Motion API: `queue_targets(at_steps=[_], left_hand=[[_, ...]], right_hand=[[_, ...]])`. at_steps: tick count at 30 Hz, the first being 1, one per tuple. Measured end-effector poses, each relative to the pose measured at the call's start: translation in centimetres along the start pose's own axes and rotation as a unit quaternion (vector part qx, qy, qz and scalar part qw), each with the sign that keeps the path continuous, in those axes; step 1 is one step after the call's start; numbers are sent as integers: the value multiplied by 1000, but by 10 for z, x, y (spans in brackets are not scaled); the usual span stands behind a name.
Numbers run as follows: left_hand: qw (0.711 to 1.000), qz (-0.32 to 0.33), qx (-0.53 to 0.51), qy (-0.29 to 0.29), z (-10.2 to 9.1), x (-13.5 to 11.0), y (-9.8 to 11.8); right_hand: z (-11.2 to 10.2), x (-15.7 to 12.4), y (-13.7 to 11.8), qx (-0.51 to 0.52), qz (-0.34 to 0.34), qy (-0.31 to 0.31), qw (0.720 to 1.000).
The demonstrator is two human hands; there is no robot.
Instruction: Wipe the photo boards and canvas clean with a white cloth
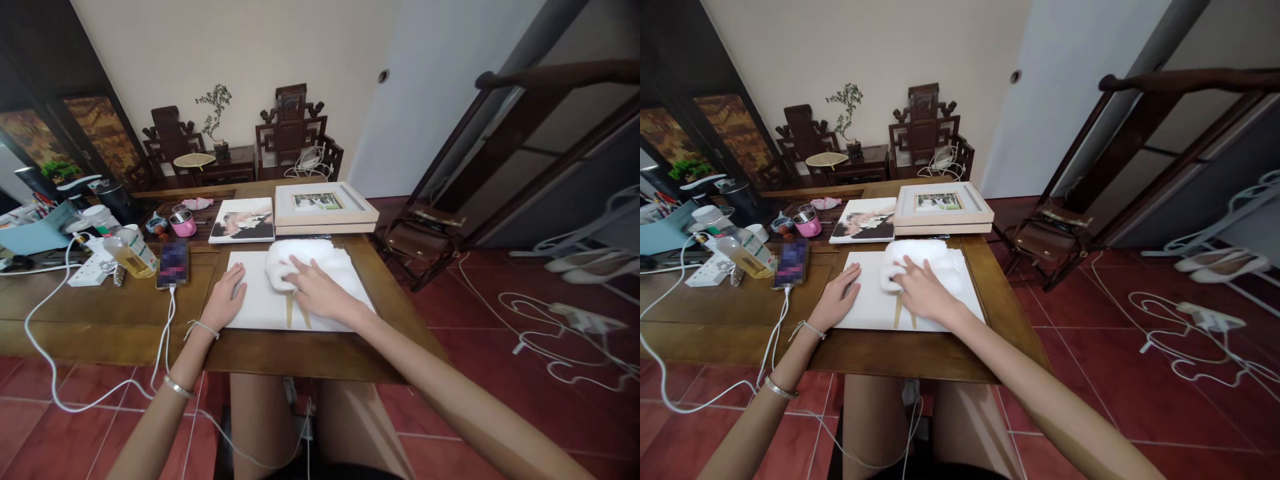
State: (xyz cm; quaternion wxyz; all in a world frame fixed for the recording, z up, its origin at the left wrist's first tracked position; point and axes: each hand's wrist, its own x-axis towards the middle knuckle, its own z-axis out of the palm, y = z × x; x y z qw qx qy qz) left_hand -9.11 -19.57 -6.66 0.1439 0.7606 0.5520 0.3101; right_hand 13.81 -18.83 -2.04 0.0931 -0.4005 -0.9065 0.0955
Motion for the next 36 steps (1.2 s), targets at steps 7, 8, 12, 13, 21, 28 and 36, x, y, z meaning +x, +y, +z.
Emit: queue_targets(at_steps=[7, 8, 12, 13, 21, 28, 36], left_hand=[[1000, -3, -7, -20, -1, -1, -5], [1000, -1, -4, -24, -1, -1, -6], [1000, 6, 10, -26, 1, -2, -5], [1000, 8, 12, -26, 1, -3, -5], [1000, 13, 11, -20, 4, -5, -8], [999, 24, 22, -13, 3, -4, -9], [999, 23, 25, -22, 3, -4, -9]], right_hand=[[14, 0, -25, -91, -15, 7, 996], [16, -12, -32, -91, -26, 8, 995], [21, -58, -59, -68, -85, 21, 994], [20, -65, -62, -60, -96, 22, 993], [6, -10, -24, -37, -35, -11, 999], [18, 49, -20, -126, 2, 14, 992], [32, -41, -70, -79, -105, 16, 991]])
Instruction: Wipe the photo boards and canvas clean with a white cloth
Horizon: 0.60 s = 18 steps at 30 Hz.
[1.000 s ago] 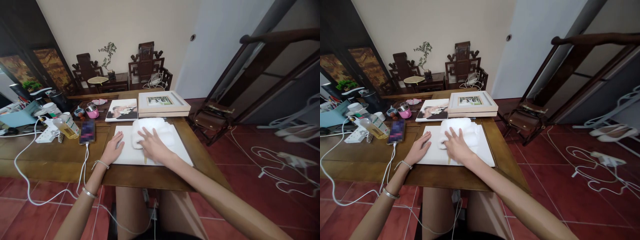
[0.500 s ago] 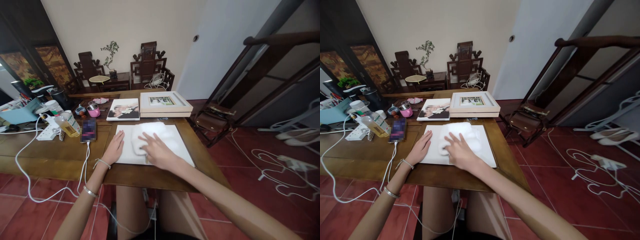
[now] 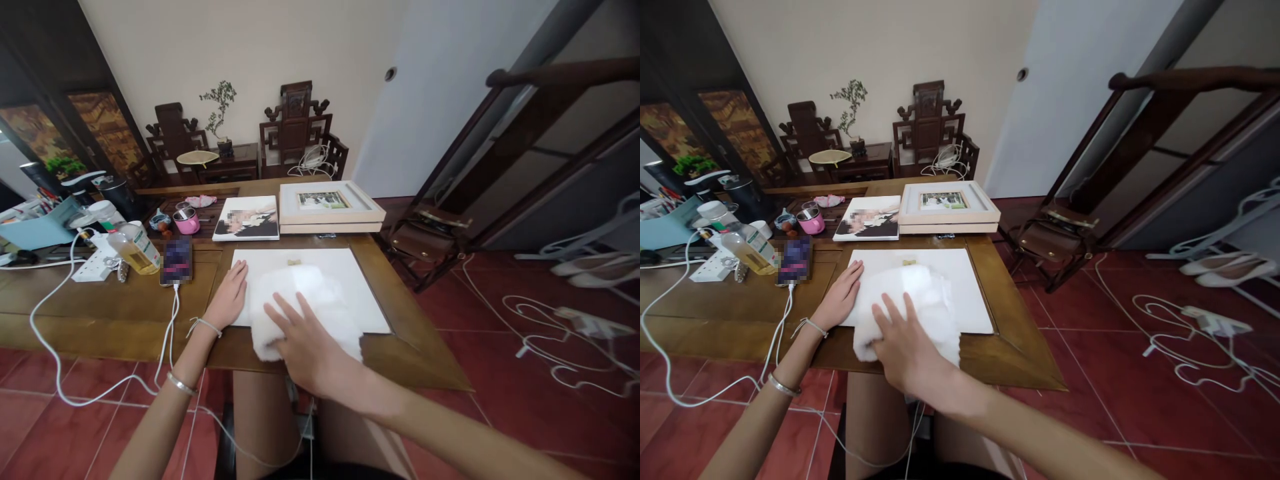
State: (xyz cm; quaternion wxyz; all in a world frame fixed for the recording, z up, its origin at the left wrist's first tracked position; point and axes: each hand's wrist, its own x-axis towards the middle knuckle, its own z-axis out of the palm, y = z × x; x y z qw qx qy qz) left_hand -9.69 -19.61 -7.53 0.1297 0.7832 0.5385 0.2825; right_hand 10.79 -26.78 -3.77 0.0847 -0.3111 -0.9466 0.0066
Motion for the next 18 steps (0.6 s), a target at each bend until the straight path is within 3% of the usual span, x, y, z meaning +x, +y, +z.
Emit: queue_targets(at_steps=[3, 5, 11, 14, 18], left_hand=[[1000, 4, 3, -2, 1, 0, -2], [1000, 3, 5, -3, 3, 0, -4], [1000, -14, -18, 1, 3, 1, -2], [997, -39, -61, 20, -2, 1, 5], [980, -81, -151, 98, -11, 3, 13]], right_hand=[[-6, -18, 6, 46, -14, 24, 999], [-8, -16, 21, 66, 7, 36, 997], [-6, 45, 61, 12, 124, 7, 992], [-1, 74, 55, -25, 147, -1, 989], [3, 78, 28, -22, 55, -19, 998]])
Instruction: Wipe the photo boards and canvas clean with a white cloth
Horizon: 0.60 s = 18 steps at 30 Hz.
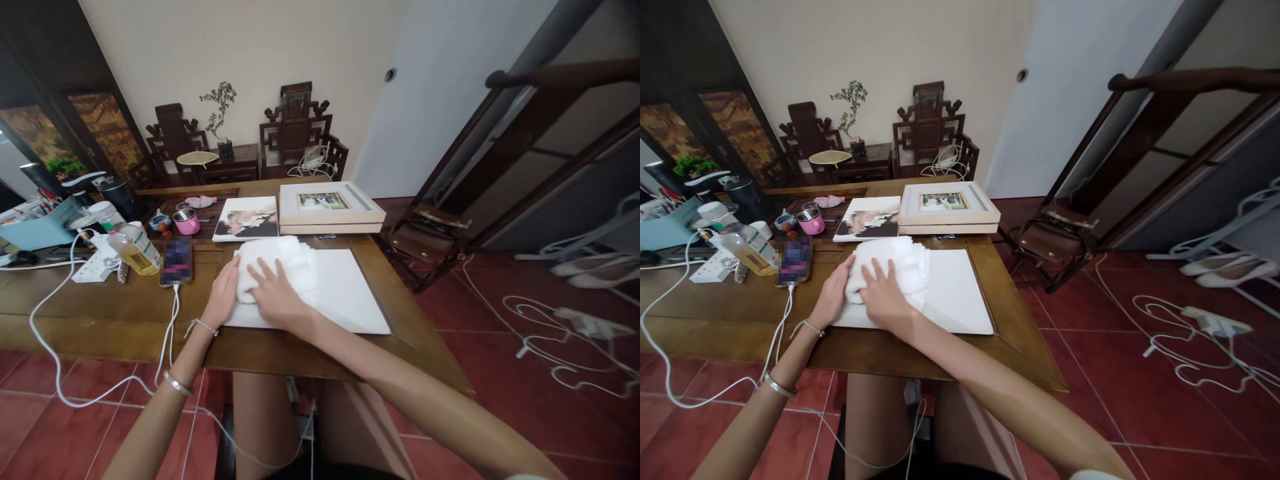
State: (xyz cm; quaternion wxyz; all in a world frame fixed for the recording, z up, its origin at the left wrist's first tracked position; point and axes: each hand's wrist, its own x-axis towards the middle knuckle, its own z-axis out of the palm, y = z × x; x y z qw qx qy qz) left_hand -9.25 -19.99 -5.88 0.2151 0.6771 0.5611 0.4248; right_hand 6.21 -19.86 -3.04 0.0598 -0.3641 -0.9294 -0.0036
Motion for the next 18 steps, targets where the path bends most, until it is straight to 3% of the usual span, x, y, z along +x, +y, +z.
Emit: queue_targets(at_steps=[3, 6, 9, 11, 14, 18], left_hand=[[999, -2, -22, 36, -2, 0, 4], [999, 25, 6, 23, 0, -1, 4], [997, 52, 54, -26, 3, -2, 2], [994, 56, 83, -52, 5, -2, -1], [990, 57, 107, -66, 7, -1, -4], [988, 63, 119, -70, 7, 0, -6]], right_hand=[[-4, -23, -16, 21, -89, 9, 996], [-15, -54, -21, 53, -141, -15, 989], [-26, -77, -14, 75, -116, -58, 989], [-29, -83, -3, 87, -67, -54, 992], [-26, -71, 22, 93, 0, -19, 996], [-17, -20, 44, 82, 48, 2, 995]])
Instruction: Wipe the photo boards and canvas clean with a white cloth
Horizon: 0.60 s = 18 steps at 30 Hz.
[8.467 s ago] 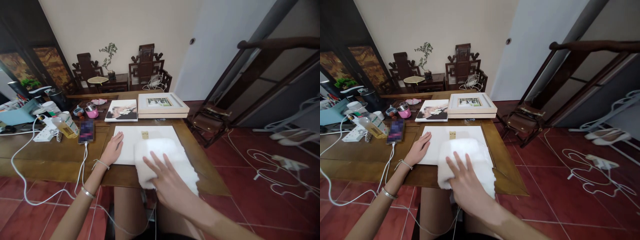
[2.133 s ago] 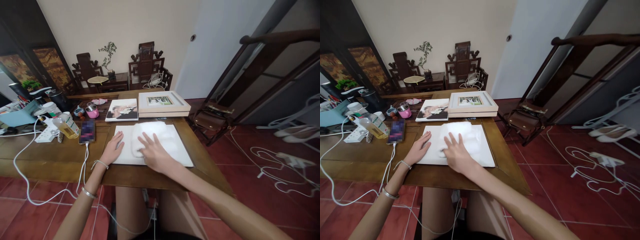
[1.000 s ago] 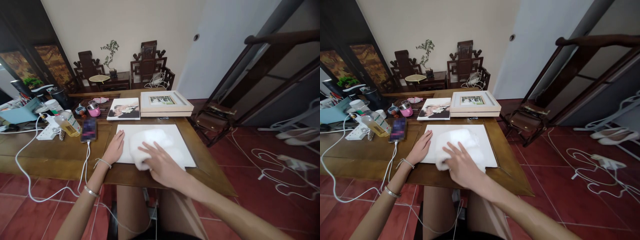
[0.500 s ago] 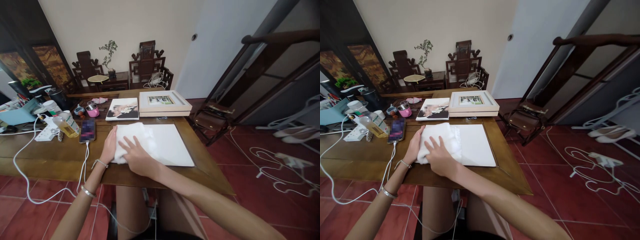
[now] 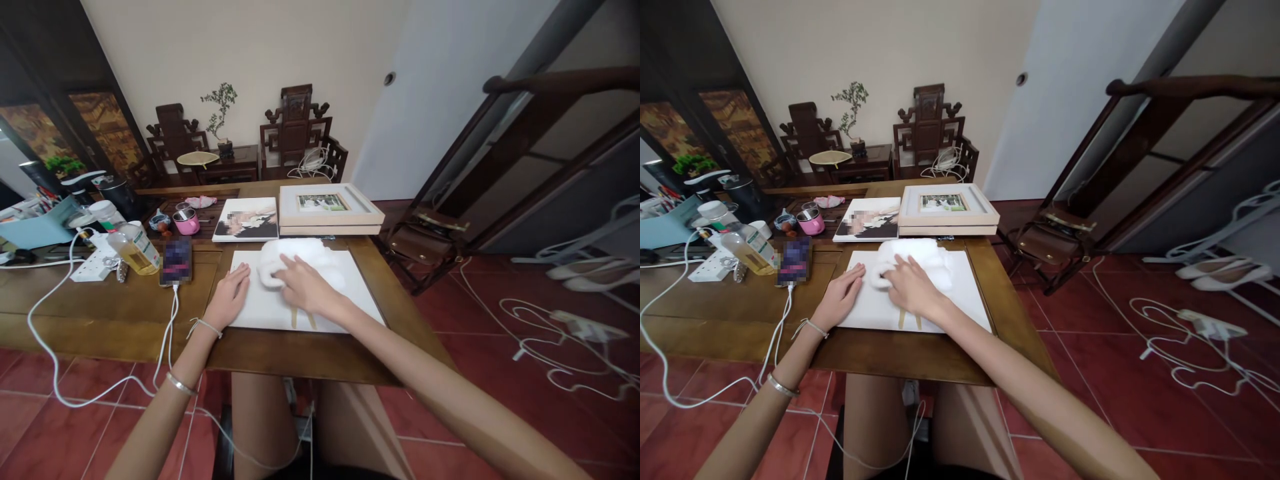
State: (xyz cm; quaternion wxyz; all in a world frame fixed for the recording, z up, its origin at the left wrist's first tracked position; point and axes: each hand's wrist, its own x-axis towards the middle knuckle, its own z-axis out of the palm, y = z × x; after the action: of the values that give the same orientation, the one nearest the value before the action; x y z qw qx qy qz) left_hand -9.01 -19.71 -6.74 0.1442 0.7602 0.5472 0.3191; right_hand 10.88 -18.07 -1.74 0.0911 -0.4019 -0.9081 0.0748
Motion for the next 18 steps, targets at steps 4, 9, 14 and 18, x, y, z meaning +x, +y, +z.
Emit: queue_targets(at_steps=[4, 9, 14, 18], left_hand=[[1000, 22, 12, 6, -4, 1, 2], [999, 33, 10, -3, -6, 2, 2], [1000, 11, 8, 6, -3, 1, -1], [1000, -1, 1, -1, -3, 1, 0]], right_hand=[[5, 58, -11, 10, -10, 13, 1000], [4, 84, -25, 23, -7, 8, 1000], [-5, 51, 12, 35, 31, 4, 999], [-12, 7, 60, 32, 73, 11, 997]])
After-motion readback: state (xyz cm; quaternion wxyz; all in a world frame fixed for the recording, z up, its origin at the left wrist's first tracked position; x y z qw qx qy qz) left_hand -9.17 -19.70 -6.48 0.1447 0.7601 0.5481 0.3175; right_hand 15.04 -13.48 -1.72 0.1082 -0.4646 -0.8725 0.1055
